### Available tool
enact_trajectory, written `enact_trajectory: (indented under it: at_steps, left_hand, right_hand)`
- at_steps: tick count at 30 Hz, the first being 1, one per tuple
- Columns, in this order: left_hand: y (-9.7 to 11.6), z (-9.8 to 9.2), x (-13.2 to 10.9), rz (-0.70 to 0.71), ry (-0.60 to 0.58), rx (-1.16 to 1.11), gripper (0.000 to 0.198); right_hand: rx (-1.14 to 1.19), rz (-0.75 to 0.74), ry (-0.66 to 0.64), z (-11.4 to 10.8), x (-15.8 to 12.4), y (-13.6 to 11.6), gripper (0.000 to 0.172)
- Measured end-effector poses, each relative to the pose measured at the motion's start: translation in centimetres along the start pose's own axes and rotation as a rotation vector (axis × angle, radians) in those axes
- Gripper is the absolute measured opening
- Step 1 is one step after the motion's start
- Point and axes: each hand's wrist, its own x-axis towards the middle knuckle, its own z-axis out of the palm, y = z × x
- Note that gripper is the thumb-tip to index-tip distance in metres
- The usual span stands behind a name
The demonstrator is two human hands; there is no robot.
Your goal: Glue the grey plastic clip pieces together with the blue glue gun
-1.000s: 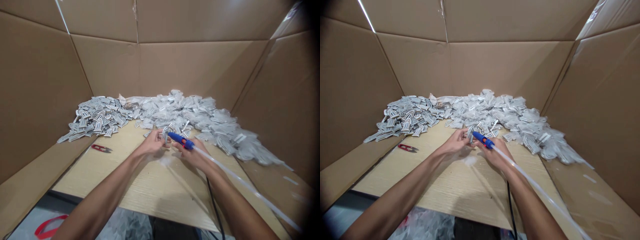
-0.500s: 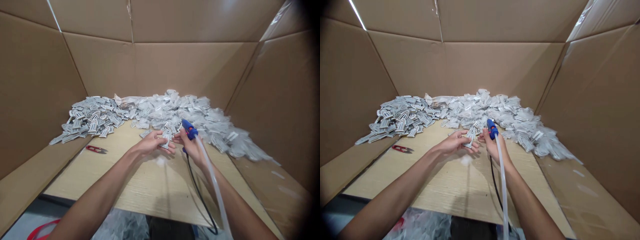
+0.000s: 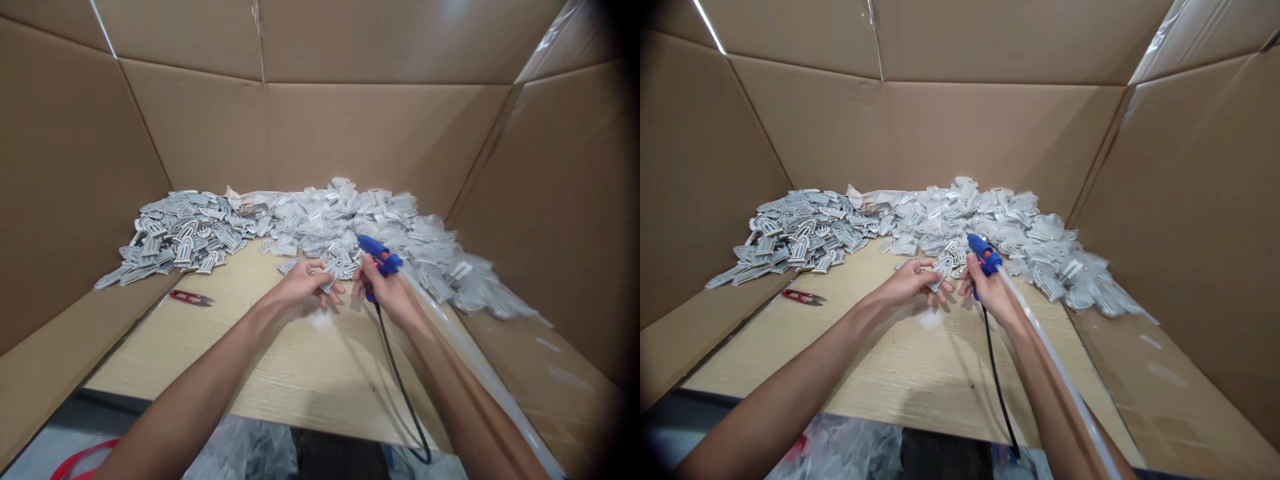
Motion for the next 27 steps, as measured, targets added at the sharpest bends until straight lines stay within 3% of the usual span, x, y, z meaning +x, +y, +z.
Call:
enact_trajectory:
  at_steps: [3, 6, 8, 11, 14, 17, 21, 27]
  left_hand:
    - [0.3, 0.3, -0.4, -0.031, -0.076, 0.029, 0.021]
    - [0.2, 0.6, -0.6, -0.112, -0.128, 0.068, 0.018]
    - [0.0, 0.6, -0.4, -0.123, -0.080, 0.088, 0.016]
    - [-0.4, 0.2, 0.2, -0.090, 0.123, 0.119, 0.016]
    - [-0.7, -0.7, 0.8, 0.010, 0.354, 0.184, 0.020]
    - [-0.8, -1.6, 1.1, 0.177, 0.475, 0.274, 0.023]
    - [-0.9, -2.2, 1.3, 0.345, 0.517, 0.348, 0.023]
    - [-1.1, -1.9, 1.3, 0.323, 0.428, 0.238, 0.024]
  right_hand:
    - [-0.039, 0.027, 0.061, 0.3, 0.1, 0.4, 0.059]
    - [0.158, -0.002, 0.053, 0.4, 0.0, -0.1, 0.054]
    - [0.333, -0.014, 0.034, 0.2, 0.0, -0.6, 0.051]
    - [0.434, 0.036, -0.007, -0.4, -0.2, -1.2, 0.052]
    - [0.317, 0.091, -0.088, -0.7, -0.3, -0.9, 0.055]
    - [0.085, 0.058, -0.106, -0.7, -0.3, -0.4, 0.058]
    - [-0.126, -0.014, -0.119, -0.6, -0.3, 0.1, 0.067]
    - [-0.184, -0.044, -0.163, -0.5, -0.7, -0.1, 0.066]
